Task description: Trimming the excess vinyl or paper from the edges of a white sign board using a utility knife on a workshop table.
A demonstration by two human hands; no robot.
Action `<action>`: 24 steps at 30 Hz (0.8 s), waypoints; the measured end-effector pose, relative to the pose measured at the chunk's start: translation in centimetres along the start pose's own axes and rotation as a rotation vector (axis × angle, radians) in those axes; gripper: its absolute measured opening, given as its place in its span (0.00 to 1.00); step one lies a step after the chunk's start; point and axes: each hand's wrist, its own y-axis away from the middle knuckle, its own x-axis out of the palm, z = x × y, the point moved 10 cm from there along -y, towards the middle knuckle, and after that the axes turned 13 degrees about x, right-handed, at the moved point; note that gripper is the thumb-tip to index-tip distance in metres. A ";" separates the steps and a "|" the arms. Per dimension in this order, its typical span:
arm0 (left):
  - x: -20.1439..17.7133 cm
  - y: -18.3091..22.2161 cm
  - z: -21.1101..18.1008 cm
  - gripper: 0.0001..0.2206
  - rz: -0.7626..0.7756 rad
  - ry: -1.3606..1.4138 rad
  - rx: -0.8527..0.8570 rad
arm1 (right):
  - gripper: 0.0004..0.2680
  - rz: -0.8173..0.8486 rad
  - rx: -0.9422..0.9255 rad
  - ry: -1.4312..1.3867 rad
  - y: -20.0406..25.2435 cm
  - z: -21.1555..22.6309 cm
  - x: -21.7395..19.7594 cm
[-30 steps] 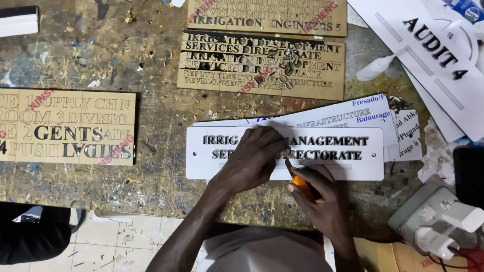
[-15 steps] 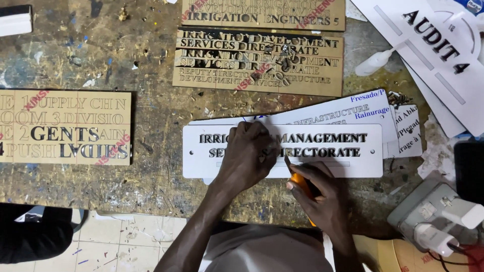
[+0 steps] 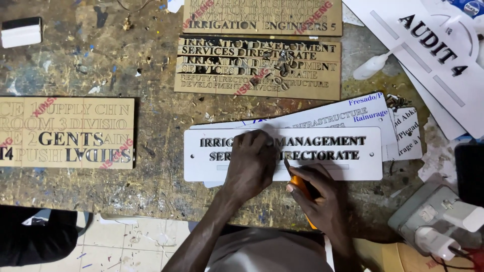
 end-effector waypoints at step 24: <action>-0.5 1.4 -0.6 0.11 0.039 0.143 0.021 | 0.14 -0.023 0.141 -0.086 -0.5 -3.9 0.1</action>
